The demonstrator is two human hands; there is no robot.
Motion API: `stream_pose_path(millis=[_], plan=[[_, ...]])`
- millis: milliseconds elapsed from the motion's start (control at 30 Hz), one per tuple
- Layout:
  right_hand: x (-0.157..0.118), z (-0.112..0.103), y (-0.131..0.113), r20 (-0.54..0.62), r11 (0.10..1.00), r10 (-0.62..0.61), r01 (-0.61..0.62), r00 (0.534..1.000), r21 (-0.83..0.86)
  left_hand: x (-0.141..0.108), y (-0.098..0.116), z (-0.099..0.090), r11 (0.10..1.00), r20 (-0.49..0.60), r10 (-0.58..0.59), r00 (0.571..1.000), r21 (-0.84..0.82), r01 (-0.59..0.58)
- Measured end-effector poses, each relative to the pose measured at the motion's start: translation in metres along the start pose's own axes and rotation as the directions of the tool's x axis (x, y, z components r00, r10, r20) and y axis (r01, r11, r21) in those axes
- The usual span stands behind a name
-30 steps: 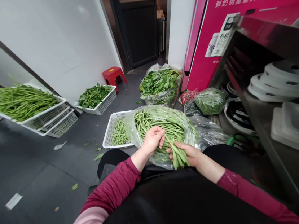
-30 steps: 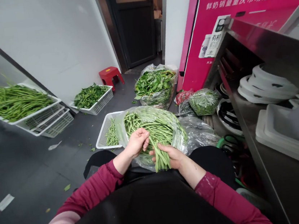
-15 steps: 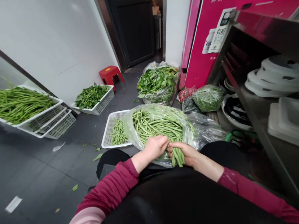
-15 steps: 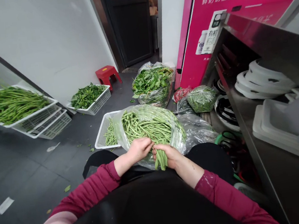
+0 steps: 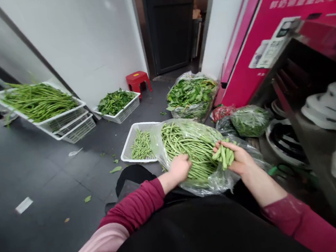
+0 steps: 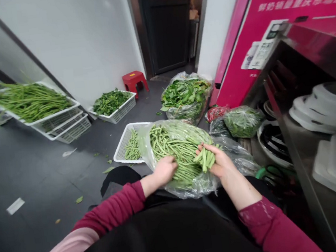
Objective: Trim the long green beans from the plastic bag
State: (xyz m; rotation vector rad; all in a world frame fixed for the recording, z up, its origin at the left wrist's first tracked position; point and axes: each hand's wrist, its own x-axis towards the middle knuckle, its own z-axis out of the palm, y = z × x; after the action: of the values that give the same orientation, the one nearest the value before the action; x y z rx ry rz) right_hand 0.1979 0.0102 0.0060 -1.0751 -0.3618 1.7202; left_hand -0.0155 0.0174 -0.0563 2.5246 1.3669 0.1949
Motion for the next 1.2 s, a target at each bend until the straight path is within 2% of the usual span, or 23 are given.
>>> stream_pose_path(millis=[67,167,300,467,533,600,667,700,733,767,800,900,967,1000,1067,1133,1200], plan=[[0.005,0.025,0.006,0.076,0.996,0.075,-0.071,0.994,-0.052,-0.008,0.007,0.014,0.992,0.032,0.094,0.995,0.084,-0.097],[0.022,0.077,0.021,0.171,0.972,0.211,-0.189,0.962,-0.141,-0.012,0.011,0.028,0.985,0.018,0.120,0.993,0.120,-0.121],[0.066,0.163,0.036,0.254,0.944,0.254,-0.183,0.933,-0.273,-0.015,0.005,0.035,0.977,-0.068,0.161,0.985,0.153,-0.150],[0.140,0.264,0.032,0.135,0.912,0.193,-0.127,0.972,-0.390,-0.015,0.001,0.045,0.970,-0.045,0.216,0.975,0.126,-0.209],[0.158,0.289,0.027,0.098,0.856,0.138,-0.069,0.986,-0.512,-0.013,0.000,0.049,0.974,-0.035,0.199,0.979,0.116,-0.194],[0.163,0.299,0.022,0.073,0.779,-0.017,0.059,0.997,-0.624,-0.010,0.001,0.051,0.976,-0.028,0.195,0.980,0.103,-0.191],[0.155,0.289,0.017,0.174,0.692,-0.154,0.232,0.973,-0.683,-0.008,0.000,0.049,0.975,-0.017,0.212,0.977,0.078,-0.210],[0.148,0.277,0.014,0.273,0.653,-0.160,0.309,0.948,-0.692,-0.008,0.000,0.046,0.972,-0.017,0.227,0.974,0.062,-0.226],[0.138,0.260,0.011,0.385,0.620,-0.106,0.364,0.917,-0.695,-0.008,-0.001,0.042,0.968,-0.029,0.249,0.968,0.050,-0.247],[0.128,0.238,0.008,0.473,0.586,-0.031,0.399,0.881,-0.705,-0.008,-0.003,0.035,0.961,-0.049,0.275,0.960,0.044,-0.273],[0.117,0.213,0.006,0.511,0.532,0.033,0.418,0.859,-0.737,-0.009,-0.005,0.027,0.953,-0.086,0.301,0.950,0.047,-0.298],[0.085,0.125,0.003,0.501,0.267,0.018,0.479,0.865,-0.836,-0.009,-0.014,-0.005,0.934,-0.187,0.355,0.916,0.104,-0.341],[0.063,0.072,0.005,0.475,0.182,0.149,0.448,0.867,-0.875,-0.006,-0.021,-0.030,0.933,-0.230,0.359,0.905,0.109,-0.342],[0.052,0.051,0.008,0.464,0.181,0.220,0.431,0.858,-0.884,-0.002,-0.024,-0.042,0.926,-0.241,0.377,0.895,0.103,-0.362],[0.033,0.022,0.013,0.456,0.239,0.306,0.396,0.836,-0.886,0.007,-0.026,-0.065,0.904,-0.253,0.428,0.867,0.105,-0.415],[0.017,0.009,0.018,0.460,0.345,0.281,0.359,0.842,-0.867,0.019,-0.024,-0.082,0.891,-0.251,0.453,0.855,0.113,-0.439],[0.007,0.004,0.023,0.438,0.496,0.191,0.298,0.879,-0.816,0.027,-0.017,-0.092,0.903,-0.285,0.430,0.857,0.107,-0.417]])
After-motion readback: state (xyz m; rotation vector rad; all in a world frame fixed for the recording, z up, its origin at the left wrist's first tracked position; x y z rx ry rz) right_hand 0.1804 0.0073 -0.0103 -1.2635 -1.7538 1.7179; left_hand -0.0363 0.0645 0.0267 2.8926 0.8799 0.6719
